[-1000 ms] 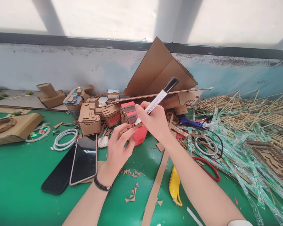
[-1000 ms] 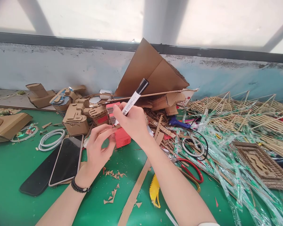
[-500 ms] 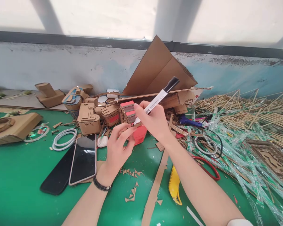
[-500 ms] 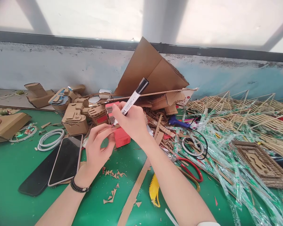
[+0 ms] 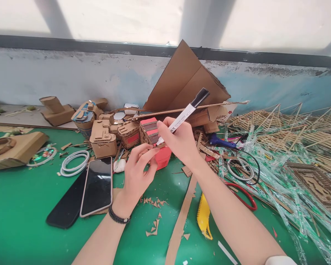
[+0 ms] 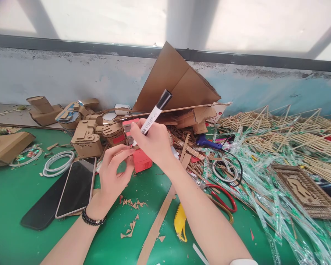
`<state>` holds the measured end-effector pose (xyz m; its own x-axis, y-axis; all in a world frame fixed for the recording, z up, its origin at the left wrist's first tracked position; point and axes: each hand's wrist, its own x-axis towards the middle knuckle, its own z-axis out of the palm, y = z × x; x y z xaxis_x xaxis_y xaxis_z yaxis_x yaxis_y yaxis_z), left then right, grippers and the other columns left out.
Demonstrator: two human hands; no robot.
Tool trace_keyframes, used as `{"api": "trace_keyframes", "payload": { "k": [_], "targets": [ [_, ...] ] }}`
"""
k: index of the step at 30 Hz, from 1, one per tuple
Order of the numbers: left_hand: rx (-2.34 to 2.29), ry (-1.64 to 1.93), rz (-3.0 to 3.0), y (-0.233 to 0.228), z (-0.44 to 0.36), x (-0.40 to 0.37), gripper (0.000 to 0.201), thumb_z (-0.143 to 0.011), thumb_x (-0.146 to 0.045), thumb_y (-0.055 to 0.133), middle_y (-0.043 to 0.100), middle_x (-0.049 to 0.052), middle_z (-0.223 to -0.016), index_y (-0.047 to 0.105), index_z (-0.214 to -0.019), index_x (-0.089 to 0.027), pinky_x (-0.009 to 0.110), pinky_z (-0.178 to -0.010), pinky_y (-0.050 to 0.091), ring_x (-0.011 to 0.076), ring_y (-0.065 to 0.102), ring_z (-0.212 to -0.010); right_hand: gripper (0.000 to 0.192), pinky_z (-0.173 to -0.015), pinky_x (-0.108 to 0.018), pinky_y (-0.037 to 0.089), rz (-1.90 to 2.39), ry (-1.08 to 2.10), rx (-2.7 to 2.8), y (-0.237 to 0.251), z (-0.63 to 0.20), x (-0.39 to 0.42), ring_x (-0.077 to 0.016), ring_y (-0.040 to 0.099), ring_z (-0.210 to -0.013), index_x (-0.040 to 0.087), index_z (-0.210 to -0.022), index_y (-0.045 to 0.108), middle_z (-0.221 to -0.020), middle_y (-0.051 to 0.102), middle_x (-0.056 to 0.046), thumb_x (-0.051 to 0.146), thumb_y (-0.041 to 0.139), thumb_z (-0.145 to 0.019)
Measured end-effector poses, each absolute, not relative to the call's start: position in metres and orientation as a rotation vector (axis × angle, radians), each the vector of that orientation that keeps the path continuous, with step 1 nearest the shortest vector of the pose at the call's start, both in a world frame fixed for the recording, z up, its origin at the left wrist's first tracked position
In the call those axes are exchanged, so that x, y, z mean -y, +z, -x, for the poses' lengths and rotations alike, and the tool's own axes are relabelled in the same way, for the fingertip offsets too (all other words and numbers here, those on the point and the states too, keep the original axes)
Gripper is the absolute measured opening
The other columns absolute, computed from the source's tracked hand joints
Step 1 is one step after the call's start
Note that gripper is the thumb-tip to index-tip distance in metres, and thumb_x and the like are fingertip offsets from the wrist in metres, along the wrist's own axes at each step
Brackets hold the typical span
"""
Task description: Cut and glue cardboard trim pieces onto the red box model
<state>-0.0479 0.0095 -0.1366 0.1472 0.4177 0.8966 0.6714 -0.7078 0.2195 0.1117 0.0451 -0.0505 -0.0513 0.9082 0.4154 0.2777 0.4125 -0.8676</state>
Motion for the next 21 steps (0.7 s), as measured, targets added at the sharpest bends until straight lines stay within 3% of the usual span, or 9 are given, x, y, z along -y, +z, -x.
{"api": "trace_keyframes", "payload": {
  "k": [21],
  "targets": [
    [1.055,-1.589,2.184,-0.1355,0.0477,-0.0092,0.040,-0.094,-0.002,0.065,0.069,0.009,-0.121,0.065,-0.125,-0.026,0.035,-0.094,0.062,0.0194,0.073,-0.105,0.041,-0.054,-0.028,0.032,1.048,0.737,1.587,-0.0514,-0.1134,-0.0469,-0.0117,0.045,-0.054,0.024,-0.065,0.049,-0.054,0.050,0.006,0.044,0.058,-0.100]
  ]
}}
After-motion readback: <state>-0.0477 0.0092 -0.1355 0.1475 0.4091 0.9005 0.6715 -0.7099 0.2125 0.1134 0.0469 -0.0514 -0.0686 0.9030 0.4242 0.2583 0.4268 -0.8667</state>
